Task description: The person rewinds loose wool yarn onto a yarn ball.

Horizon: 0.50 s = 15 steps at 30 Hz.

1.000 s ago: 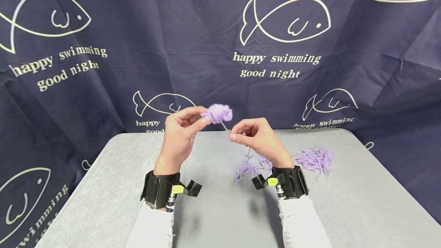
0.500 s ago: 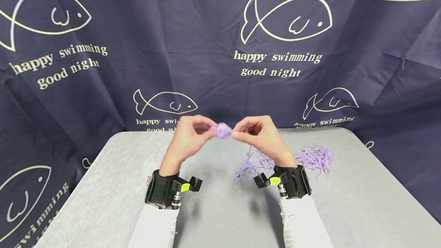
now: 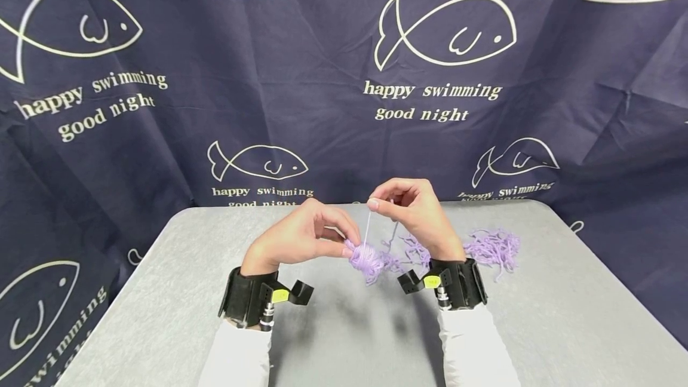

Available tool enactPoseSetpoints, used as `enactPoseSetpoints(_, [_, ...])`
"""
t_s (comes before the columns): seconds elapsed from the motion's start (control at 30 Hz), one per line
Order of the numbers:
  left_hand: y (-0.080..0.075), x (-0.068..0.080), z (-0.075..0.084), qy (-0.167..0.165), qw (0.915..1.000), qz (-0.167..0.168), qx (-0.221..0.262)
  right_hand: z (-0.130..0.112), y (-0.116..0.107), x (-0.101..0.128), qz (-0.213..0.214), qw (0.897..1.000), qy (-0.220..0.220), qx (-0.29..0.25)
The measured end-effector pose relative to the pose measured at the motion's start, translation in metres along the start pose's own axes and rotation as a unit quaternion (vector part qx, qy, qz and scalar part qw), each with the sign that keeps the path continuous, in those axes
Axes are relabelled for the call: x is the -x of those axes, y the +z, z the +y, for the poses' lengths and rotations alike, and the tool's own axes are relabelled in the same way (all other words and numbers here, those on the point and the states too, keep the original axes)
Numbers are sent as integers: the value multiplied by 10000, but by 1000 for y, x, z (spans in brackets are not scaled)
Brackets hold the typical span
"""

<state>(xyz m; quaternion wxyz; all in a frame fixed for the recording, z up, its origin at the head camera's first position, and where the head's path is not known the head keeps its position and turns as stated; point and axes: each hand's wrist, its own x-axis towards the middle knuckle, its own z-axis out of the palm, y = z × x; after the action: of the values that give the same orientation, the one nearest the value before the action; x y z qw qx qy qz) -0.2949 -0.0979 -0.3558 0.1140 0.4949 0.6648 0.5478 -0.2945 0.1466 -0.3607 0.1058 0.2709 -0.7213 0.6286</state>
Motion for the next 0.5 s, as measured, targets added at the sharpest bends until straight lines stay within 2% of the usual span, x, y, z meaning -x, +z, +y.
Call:
enactPoseSetpoints(0.13, [0,1,4,439,9964,140,711,3,1,-2,54,10000,67,-20])
enactPoseSetpoints(0.23, [-1,2,7,634,9925,458,936,6,3,-3,93,9999,127,-7])
enactPoseSetpoints(0.37, [-1,2,8,933,9837,1056,1115,9,5,-4,46,9996,251,88])
enactPoseSetpoints(0.5, [0,0,7,1293,9661,1796,1325,9,7,-5,-90,9993,353,116])
